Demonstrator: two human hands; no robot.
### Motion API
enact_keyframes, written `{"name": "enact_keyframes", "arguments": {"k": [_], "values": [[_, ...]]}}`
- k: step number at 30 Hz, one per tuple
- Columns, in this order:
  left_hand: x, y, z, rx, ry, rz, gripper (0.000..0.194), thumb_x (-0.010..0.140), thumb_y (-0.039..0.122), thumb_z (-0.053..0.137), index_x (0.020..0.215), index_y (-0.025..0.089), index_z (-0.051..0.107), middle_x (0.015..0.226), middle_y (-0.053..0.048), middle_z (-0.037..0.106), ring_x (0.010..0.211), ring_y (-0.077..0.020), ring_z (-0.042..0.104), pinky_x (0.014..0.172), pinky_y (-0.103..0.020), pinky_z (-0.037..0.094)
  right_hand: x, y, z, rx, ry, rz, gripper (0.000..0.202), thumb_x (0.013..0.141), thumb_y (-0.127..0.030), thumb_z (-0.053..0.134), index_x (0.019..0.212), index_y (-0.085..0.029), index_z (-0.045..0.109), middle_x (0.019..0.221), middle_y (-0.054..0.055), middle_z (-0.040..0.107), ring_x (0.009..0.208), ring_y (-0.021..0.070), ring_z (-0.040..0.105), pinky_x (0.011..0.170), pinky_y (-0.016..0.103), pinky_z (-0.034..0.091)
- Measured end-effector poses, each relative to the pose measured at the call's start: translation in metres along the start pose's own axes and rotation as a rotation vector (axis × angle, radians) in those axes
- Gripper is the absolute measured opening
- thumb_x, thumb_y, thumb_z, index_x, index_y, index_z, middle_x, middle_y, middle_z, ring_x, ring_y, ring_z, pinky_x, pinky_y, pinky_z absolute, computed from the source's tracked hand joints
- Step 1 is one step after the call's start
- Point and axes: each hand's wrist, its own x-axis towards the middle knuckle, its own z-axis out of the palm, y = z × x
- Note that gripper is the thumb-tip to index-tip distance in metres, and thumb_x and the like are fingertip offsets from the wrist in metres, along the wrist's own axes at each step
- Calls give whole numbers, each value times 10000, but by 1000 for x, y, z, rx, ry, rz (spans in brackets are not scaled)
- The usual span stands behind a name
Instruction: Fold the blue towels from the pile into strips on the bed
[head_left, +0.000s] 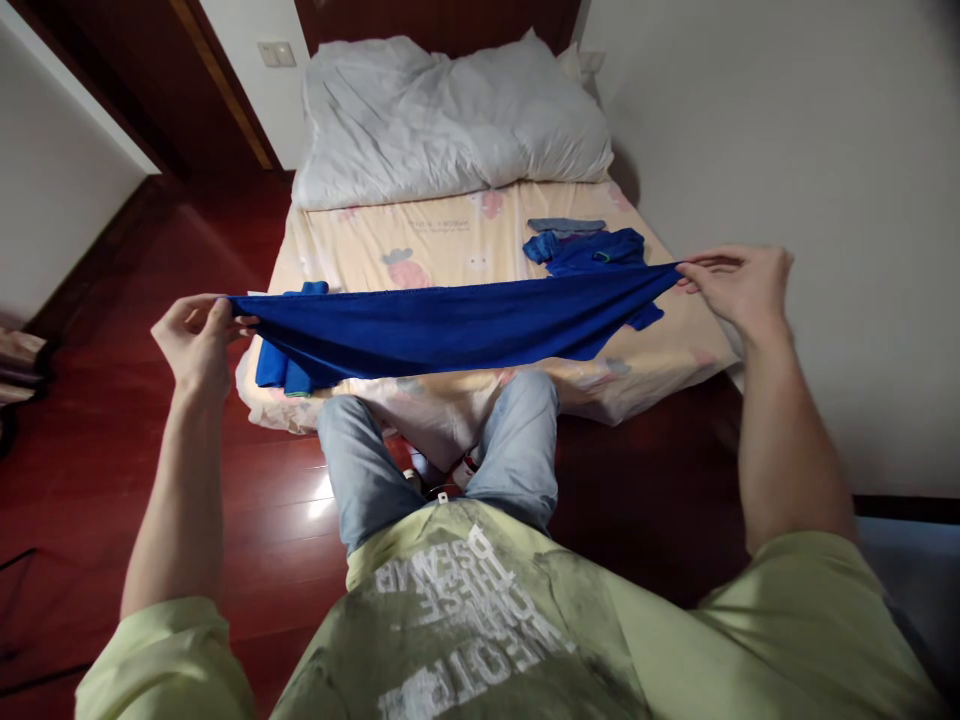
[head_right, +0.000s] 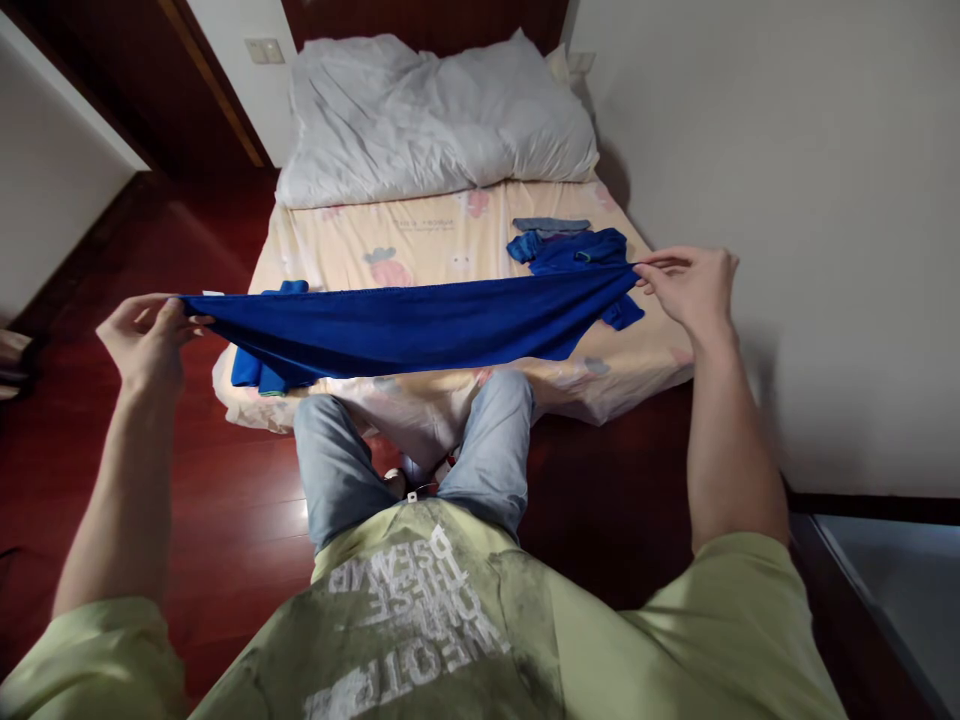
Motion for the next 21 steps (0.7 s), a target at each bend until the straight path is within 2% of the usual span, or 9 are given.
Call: {"name": "enact_keyframes", "arguments": {"k": [7, 14, 18, 21], "values": [[9, -4, 6, -57, -63, -38, 123, 866, 153, 749, 908, 72, 667, 708, -42, 681, 542, -143, 683, 725, -415, 681, 2, -11, -1, -50, 24, 10, 94, 844, -129, 817, 920, -88, 780, 796, 122, 767, 682, 150, 710, 775, 353, 615], [25, -7, 18, -69, -100, -118, 154, 853, 142, 788, 899, 55, 669, 722, -68, 707, 574, -144, 703, 725, -372, 678, 18, -2, 7, -49, 8, 22, 117, 843, -141, 808, 935, -71, 786, 782, 124, 769, 674, 144, 709, 738, 336, 602], [49, -23, 39, -65, -189, -178, 151, 863, 124, 786, 902, 54, 658, 752, -77, 716, 663, -165, 737, 771, -397, 677, 49, 19, 29, -72, 0, 28, 100, 828, -158, 832, 877, -97, 770, 728, 96, 754, 648, 137, 700, 684, 288, 579], [76, -40, 68, -54, -200, -208, 87, 890, 53, 724, 870, 53, 640, 726, -66, 693, 672, -164, 730, 810, -432, 665, 79, 34, 56, -109, -19, 72, 53, 862, -121, 789, 875, -97, 743, 747, 98, 756, 650, 117, 684, 686, 267, 555]]}}
